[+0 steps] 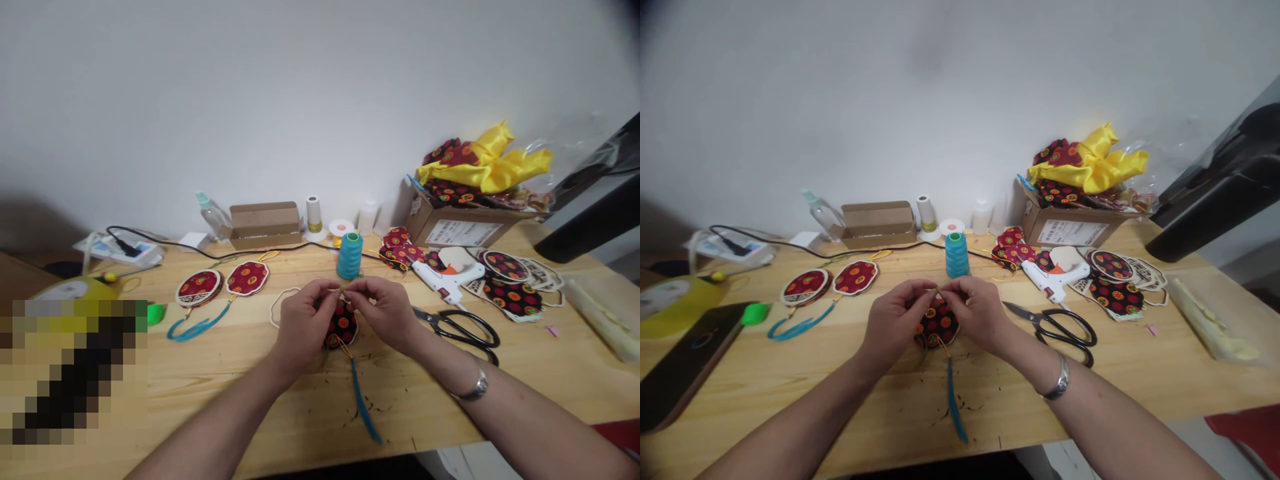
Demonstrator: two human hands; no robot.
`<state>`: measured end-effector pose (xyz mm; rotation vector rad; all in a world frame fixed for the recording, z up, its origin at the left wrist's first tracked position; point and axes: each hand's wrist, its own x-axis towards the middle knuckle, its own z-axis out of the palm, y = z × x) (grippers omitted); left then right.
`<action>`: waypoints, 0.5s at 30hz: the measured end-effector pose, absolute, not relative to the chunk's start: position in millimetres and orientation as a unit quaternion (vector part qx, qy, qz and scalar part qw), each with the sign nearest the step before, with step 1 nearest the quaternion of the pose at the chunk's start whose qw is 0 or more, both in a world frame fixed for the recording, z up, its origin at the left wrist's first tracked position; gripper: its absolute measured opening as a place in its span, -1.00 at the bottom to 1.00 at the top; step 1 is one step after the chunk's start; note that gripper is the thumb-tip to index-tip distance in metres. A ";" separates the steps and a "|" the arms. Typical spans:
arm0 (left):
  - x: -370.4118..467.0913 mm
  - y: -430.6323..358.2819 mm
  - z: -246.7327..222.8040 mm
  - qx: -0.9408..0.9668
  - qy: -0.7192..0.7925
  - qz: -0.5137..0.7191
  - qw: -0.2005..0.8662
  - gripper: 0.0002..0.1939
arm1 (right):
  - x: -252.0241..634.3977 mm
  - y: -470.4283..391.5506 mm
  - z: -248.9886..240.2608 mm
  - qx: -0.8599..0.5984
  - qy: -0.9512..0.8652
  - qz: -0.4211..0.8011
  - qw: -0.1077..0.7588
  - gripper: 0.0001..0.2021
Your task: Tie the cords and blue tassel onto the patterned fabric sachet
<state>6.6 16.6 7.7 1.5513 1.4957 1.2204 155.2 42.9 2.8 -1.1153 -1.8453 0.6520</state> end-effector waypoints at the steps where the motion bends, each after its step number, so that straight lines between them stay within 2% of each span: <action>1: 6.5 16.5 7.9 0.594 0.570 0.465 0.326 -0.86 | 155.2 42.8 2.9 -0.447 -0.740 0.262 0.430 -0.92; 15: 6.6 18.5 11.6 0.587 0.584 0.451 0.333 -0.84 | 156.1 43.1 0.9 -0.427 -0.761 0.232 0.429 -0.90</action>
